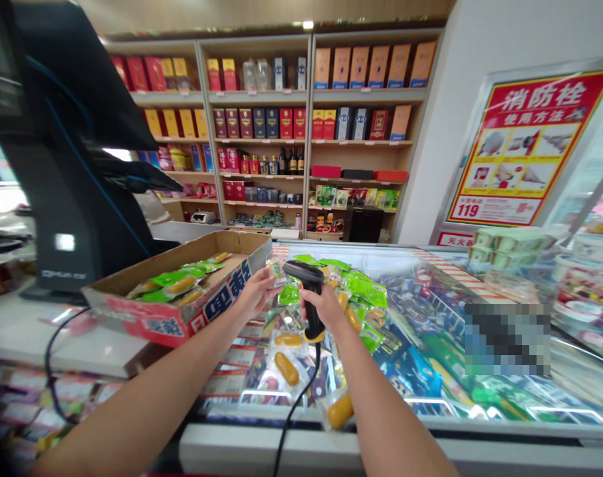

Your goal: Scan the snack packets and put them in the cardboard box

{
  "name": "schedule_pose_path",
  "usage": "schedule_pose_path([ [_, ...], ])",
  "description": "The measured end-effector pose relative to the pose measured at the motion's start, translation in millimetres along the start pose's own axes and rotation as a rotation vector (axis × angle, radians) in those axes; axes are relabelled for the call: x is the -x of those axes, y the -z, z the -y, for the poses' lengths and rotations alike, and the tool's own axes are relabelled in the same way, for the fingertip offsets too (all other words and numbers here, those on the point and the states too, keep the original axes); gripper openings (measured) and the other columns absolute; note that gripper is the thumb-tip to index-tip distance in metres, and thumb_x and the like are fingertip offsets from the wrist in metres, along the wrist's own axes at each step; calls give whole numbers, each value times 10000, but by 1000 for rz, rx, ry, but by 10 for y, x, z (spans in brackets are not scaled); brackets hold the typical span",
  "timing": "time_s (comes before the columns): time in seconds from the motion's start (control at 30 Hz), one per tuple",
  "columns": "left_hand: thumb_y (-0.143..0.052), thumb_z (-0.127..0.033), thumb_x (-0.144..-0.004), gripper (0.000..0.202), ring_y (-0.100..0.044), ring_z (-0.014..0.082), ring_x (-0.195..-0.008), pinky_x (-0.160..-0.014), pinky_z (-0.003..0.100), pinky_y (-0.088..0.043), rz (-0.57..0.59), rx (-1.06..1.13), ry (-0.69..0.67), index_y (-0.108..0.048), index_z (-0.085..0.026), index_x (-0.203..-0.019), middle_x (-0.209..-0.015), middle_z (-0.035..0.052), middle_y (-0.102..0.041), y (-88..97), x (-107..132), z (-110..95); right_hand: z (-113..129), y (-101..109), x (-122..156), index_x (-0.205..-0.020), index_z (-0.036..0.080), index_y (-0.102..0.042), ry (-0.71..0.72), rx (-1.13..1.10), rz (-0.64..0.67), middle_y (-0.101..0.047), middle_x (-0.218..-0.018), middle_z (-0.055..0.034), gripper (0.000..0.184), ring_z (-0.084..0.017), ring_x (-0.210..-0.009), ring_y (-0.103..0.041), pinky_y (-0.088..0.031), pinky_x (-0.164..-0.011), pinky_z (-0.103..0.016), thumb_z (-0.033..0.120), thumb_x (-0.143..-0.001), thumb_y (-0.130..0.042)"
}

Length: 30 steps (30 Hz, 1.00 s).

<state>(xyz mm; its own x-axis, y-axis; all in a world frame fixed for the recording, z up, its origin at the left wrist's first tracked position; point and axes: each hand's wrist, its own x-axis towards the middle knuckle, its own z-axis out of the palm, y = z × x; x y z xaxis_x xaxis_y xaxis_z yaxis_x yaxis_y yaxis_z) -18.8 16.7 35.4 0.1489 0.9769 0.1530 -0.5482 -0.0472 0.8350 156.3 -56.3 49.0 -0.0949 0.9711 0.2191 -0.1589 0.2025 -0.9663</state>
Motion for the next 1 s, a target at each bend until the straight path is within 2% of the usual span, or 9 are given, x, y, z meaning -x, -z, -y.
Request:
schedule_pose_path([
  [0.2,-718,-115,-662,345,-671,127,-707,-752,326,-585,-214,35,-147,-538,-188,-946,-821,-6,-659,51,-90,-7,-2,2,13,-760,172,-575,-27,152,88,-569,-501,27,257,-128,-368,-514,-427,-374,-252,358,-635,-699],
  [0.27,-718,-138,-673,372,-683,145,-725,-736,344,-592,-246,21,-187,-526,-192,-988,-870,9,-666,61,-91,-32,8,-6,20,-716,180,-558,-15,216,123,-556,-489,29,224,-128,-363,-509,-424,-378,-256,347,-641,-685],
  [0.5,-690,-166,-689,447,-683,153,-701,-630,301,-597,-266,-92,-276,-507,-197,-1095,-929,23,-654,-7,-31,-108,62,-47,63,-675,185,-548,23,256,169,-547,-481,31,196,-128,-374,-511,-423,-401,-257,340,-660,-668],
  [0.7,-682,-212,-696,441,-691,168,-752,-693,325,-595,-237,-183,-279,-524,-200,-1107,-954,26,-653,-28,-8,-99,90,-70,87,-637,189,-554,43,240,172,-549,-471,20,197,-133,-372,-504,-415,-412,-260,344,-672,-672],
  [0.87,-662,-186,-700,414,-678,194,-896,-761,306,-576,-285,-258,-323,-555,-187,-1100,-993,50,-667,29,-70,-52,75,-52,78,-582,190,-542,30,270,187,-542,-452,14,207,-131,-376,-500,-408,-418,-256,340,-680,-645],
  [1.0,-661,-192,-700,425,-677,204,-915,-762,316,-578,-286,-245,-317,-551,-190,-1110,-1008,54,-669,44,-87,-45,47,-41,67,-608,189,-539,32,270,193,-542,-464,24,182,-122,-370,-494,-408,-416,-250,328,-684,-628],
])
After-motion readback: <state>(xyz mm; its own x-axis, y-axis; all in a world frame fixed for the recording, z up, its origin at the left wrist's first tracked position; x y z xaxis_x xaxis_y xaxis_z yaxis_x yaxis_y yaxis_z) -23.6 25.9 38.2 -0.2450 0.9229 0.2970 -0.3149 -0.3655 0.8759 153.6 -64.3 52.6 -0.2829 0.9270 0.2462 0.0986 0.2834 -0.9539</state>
